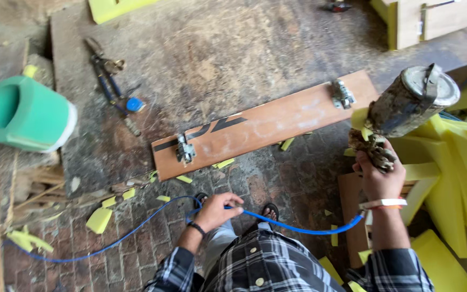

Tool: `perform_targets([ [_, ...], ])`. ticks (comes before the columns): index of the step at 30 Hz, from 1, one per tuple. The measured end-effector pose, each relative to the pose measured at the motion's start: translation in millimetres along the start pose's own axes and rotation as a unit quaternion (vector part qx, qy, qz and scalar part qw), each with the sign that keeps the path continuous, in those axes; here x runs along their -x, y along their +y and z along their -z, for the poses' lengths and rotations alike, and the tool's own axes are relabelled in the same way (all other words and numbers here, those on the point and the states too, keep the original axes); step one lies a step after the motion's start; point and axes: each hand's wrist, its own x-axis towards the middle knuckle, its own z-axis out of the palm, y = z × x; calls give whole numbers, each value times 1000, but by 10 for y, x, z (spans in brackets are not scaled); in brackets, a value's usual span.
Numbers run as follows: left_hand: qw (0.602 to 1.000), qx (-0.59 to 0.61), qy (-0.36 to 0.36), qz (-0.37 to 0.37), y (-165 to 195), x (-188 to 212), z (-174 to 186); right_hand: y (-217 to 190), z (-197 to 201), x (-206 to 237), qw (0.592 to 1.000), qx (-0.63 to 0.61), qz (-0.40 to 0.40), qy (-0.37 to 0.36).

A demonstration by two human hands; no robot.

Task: The person assembles sandwiches by placing a yellow foam slice onto a wooden board with metal hinges, pressing it down, and repeating the process with multiple boards. The person handles the foam slices and boards by hand, arranging them on a cluttered workbench.

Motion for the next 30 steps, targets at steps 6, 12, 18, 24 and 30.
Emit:
perform_targets([
  [6,991,-80,-67,81,-483,197,333,-36,361,-189,998,-47,-26,17],
  [12,997,-28,-46,62,-513,60,115,19,721,-341,995,-24,-87,48],
  [18,993,-76,29,81,-2,-213,23,-9,816,-618,996,5,-42,83],
  [24,989,-43,88,114,223,-343,44,31,707,-895,998,-50,-30,39],
  [30,986,-24,107,124,264,-348,38,2,689,-1080,998,-46,-4,33],
])
